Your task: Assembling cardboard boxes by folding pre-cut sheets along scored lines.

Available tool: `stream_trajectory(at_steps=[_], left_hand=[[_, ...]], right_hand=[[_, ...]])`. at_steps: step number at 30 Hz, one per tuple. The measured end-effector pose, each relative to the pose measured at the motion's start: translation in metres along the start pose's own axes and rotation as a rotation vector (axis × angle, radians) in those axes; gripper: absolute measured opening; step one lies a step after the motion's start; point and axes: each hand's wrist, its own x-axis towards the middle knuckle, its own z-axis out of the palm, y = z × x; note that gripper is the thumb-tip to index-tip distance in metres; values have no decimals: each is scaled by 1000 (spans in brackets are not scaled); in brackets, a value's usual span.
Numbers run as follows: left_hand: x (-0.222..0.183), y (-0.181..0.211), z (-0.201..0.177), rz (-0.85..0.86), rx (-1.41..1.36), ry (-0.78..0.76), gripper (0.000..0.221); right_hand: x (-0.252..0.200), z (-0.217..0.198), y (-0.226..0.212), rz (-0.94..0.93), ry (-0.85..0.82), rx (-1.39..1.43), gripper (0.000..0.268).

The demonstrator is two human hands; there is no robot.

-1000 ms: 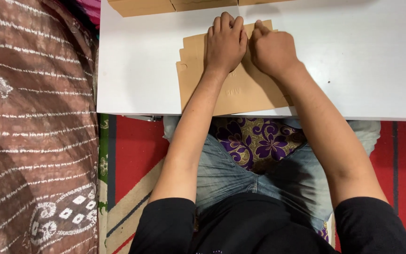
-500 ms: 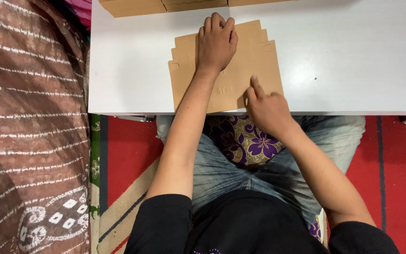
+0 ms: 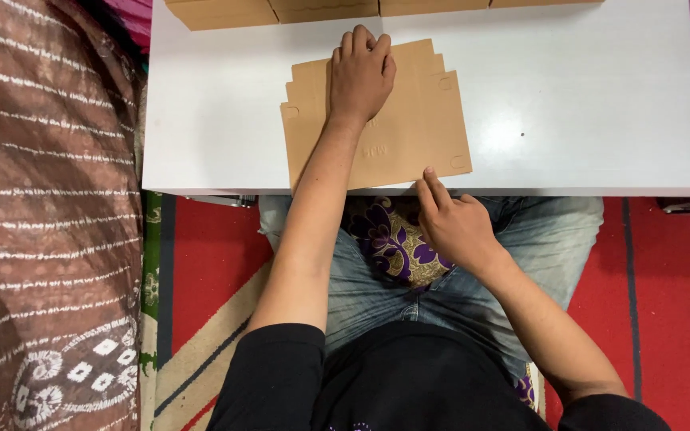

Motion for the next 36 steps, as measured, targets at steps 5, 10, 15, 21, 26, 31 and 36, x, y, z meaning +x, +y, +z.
stream_trajectory(at_steps=[5,10,15,21,26,31,36], left_hand=[[0,1,0,17,-33,-4,6],[0,-1,7,39,-27,18,7],[2,-2,7,46,-27,21,7],[2,-3,3,44,-62,64,8],[1,-3,1,96,-45,70,10],[1,-1,-9,91,-109,21,20],[2,-2,-17,74,-133,-25,34]], right_hand=[[4,-17,0,35,9,102,49],[38,-33,27,45,2,334,46],[83,-24,65,130,-234,512,67],[105,20,93,183,-26,754,104],[125,5,94,134,-338,481,125],[139,37,123,-43,-323,448,116],[137,56,140,-185,-28,458,85]])
